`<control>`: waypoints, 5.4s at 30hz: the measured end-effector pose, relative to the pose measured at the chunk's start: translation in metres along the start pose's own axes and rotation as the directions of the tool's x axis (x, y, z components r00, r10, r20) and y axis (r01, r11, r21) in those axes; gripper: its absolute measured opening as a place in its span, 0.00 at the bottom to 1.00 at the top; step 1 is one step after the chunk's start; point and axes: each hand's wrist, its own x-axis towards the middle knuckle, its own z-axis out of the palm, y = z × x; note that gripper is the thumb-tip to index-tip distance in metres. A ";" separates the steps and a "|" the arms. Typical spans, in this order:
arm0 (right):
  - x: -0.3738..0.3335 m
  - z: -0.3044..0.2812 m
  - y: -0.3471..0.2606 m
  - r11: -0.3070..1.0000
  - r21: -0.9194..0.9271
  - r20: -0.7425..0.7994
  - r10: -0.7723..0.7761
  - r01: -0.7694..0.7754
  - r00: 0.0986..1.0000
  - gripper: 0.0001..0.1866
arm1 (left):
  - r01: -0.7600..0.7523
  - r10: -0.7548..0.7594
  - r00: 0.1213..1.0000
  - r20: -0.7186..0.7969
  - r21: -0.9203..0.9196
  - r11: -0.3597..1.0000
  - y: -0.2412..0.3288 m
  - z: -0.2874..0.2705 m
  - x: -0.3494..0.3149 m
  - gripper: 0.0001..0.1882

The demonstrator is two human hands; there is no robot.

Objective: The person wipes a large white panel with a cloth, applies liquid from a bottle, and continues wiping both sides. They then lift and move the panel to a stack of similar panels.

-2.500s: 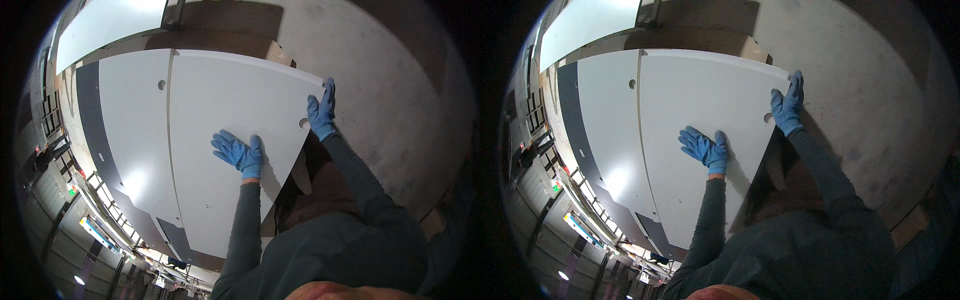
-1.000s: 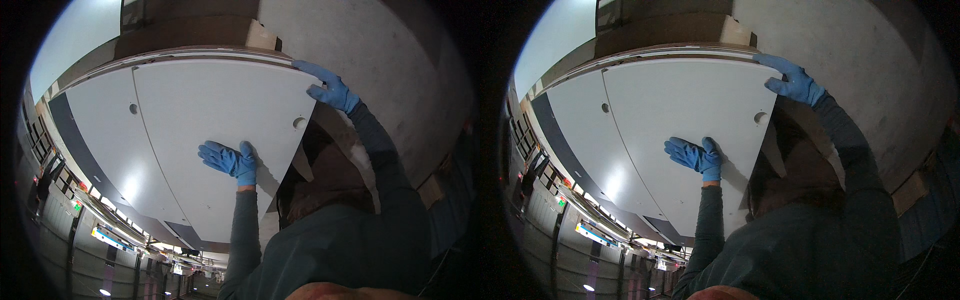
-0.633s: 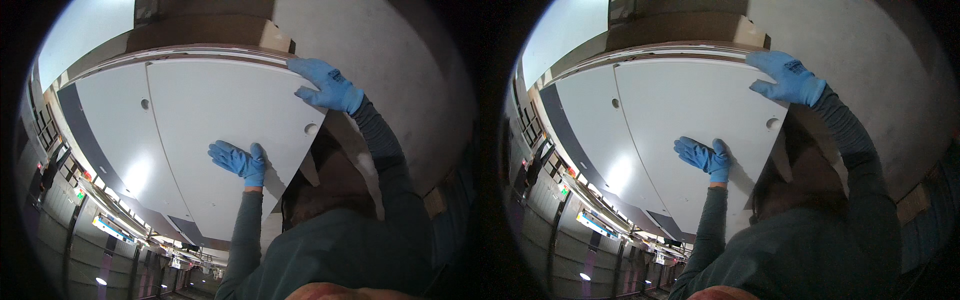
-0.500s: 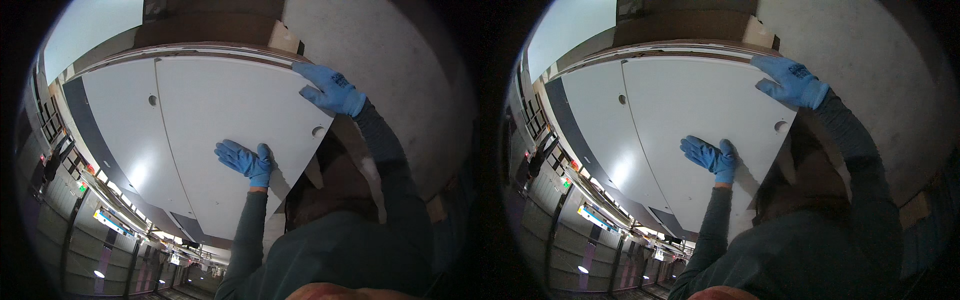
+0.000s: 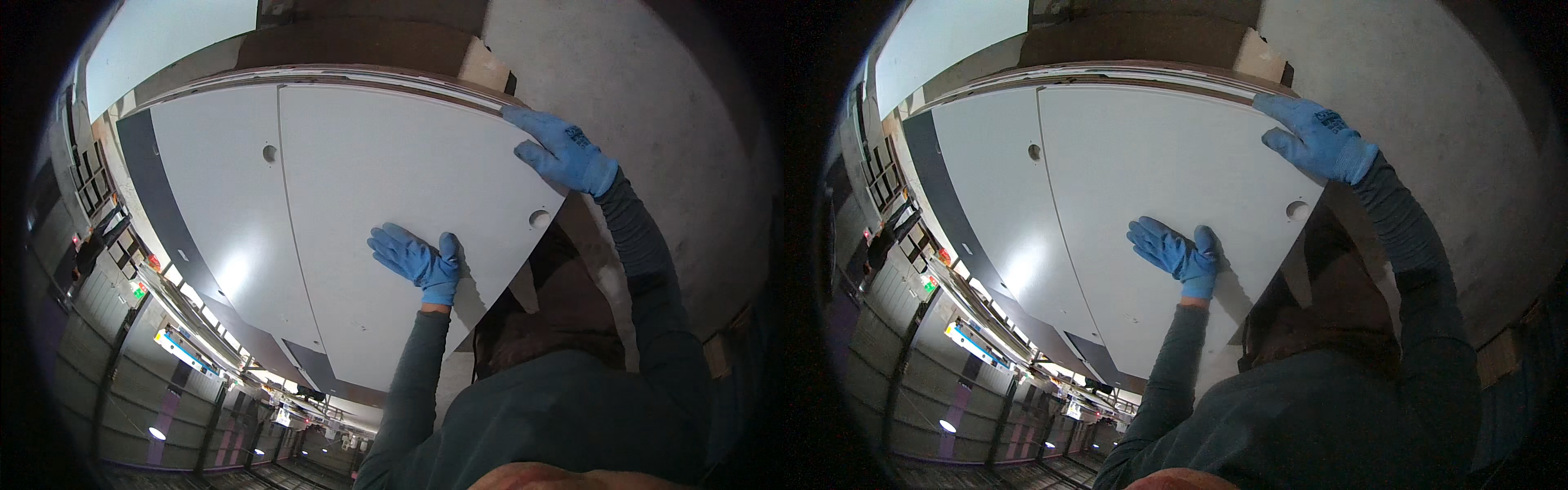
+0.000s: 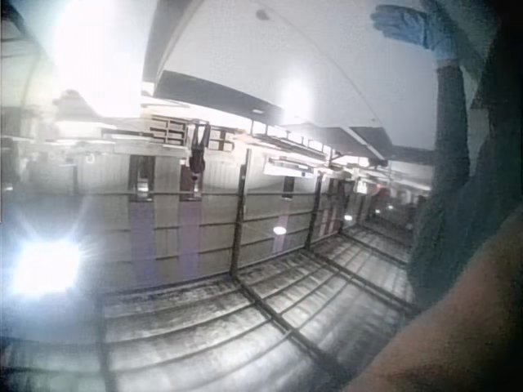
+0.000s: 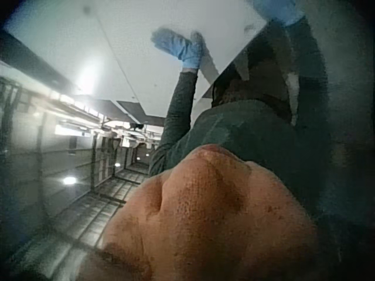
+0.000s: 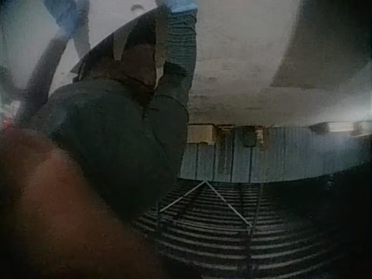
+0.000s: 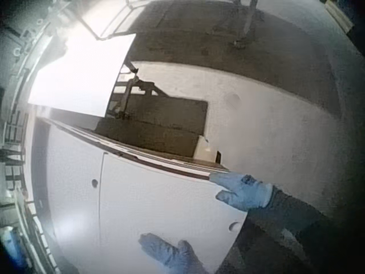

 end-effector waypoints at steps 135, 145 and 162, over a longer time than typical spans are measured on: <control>0.217 0.082 -0.177 0.926 -0.222 -0.481 -0.377 0.306 0.791 0.27 | 0.061 -0.070 0.938 -0.340 -0.037 0.997 -0.102 -0.069 0.072 0.47; 0.327 0.127 -0.248 0.979 -0.202 -0.207 -0.010 -0.033 0.978 0.28 | 0.149 -0.166 0.975 -0.147 -0.119 0.982 -0.113 -0.082 0.084 0.51; 0.328 0.135 -0.252 0.963 -0.251 -0.264 0.030 -0.098 0.964 0.28 | 0.149 -0.166 0.981 -0.098 -0.161 0.976 -0.117 -0.095 0.088 0.51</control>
